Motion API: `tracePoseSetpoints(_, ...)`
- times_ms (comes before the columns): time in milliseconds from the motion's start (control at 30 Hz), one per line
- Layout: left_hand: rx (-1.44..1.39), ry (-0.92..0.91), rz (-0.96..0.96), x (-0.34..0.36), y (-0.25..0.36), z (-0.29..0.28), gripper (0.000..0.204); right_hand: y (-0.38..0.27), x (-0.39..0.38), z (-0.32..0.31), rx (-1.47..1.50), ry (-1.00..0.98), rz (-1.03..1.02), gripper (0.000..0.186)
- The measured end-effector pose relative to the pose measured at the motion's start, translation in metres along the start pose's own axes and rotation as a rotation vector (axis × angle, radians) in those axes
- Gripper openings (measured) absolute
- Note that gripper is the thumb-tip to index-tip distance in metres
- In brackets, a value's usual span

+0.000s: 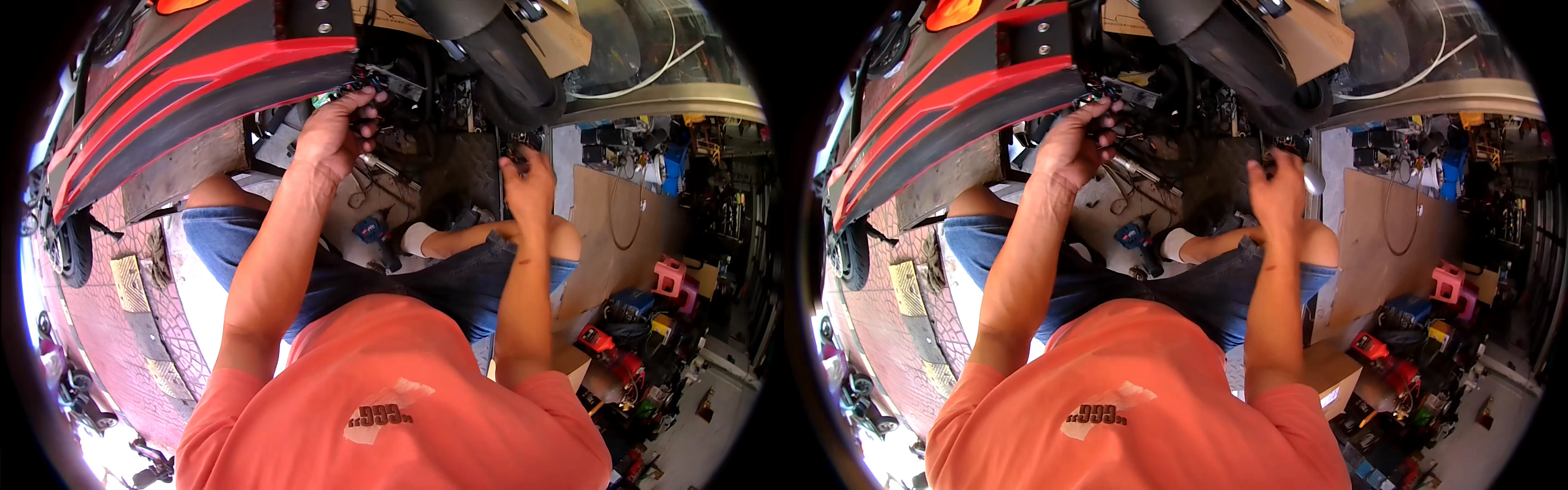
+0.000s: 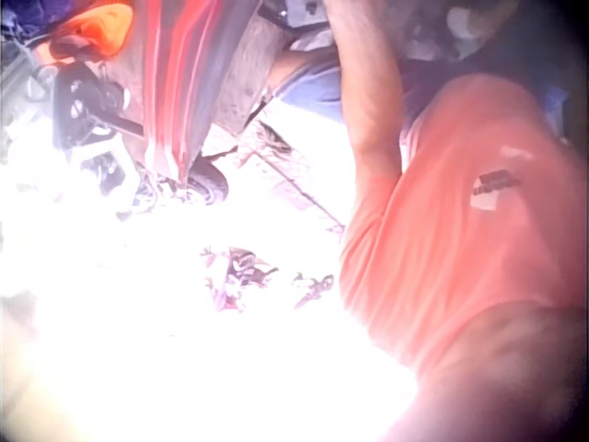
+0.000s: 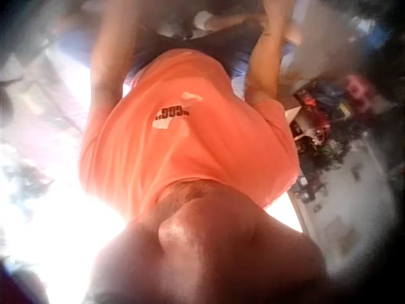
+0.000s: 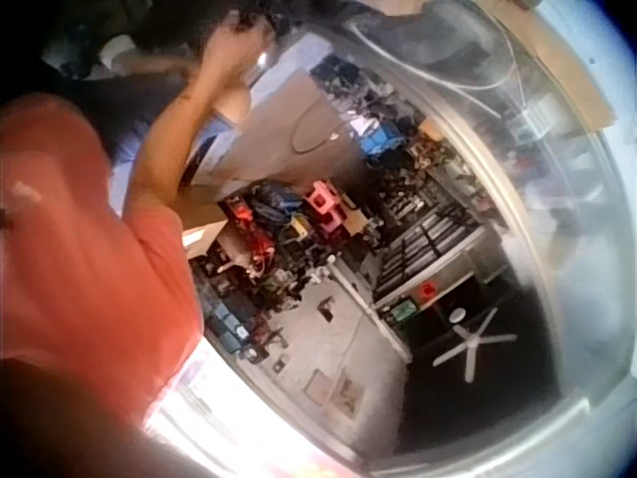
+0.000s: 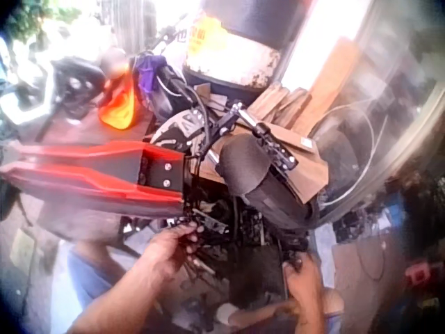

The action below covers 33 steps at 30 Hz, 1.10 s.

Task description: The person connects multiple electrical wires and plastic connectors on an electric scooter, then tucks the wiring and a metal controller box into the scooter's frame.

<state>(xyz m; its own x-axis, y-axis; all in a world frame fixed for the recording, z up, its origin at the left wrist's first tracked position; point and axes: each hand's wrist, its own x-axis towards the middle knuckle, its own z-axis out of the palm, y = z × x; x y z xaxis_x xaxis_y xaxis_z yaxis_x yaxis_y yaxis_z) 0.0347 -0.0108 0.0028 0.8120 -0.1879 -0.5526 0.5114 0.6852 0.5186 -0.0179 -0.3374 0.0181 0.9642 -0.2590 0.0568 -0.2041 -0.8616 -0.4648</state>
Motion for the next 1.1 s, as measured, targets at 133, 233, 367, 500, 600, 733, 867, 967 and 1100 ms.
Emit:
tracePoseSetpoints(133, 0.031, -0.001, -0.030, 0.002, 0.000, 0.004, 0.017, -0.030, -0.009, 0.037, 0.017, 0.112, -0.221, 0.036)
tracePoseSetpoints(233, 0.058, -0.006, -0.048, -0.002, 0.005, 0.003, 0.016, -0.020, -0.001, 0.080, 0.419, -0.110, 0.017, 0.023)
tracePoseSetpoints(367, 0.065, 0.007, -0.053, -0.001, 0.005, 0.002, 0.014, -0.006, -0.001, 0.099, 0.727, -0.271, 0.209, 0.014)
tracePoseSetpoints(500, 0.076, 0.031, -0.055, -0.003, 0.004, 0.008, 0.014, -0.029, -0.013, 0.087, 0.585, -0.161, 0.006, 0.018)
tracePoseSetpoints(600, 0.093, -0.003, -0.086, -0.004, 0.007, 0.004, 0.016, -0.049, -0.016, 0.094, 0.604, -0.202, -0.106, 0.018)
tracePoseSetpoints(733, 0.093, -0.050, -0.134, -0.007, 0.013, 0.006, 0.018, -0.065, -0.010, 0.121, 0.521, -0.221, -0.190, 0.030)
tracePoseSetpoints(867, 0.026, -0.167, -0.197, -0.007, 0.019, 0.003, 0.019, -0.078, -0.002, 0.145, 0.414, -0.133, -0.344, 0.048)
tracePoseSetpoints(967, -0.018, -0.243, -0.220, -0.007, 0.021, 0.000, 0.020, -0.083, 0.001, 0.150, 0.421, -0.005, -0.331, 0.046)
tracePoseSetpoints(1100, -0.033, -0.253, -0.230, -0.010, 0.028, -0.004, 0.021, -0.050, 0.016, 0.186, 0.667, -0.033, -0.074, 0.047)
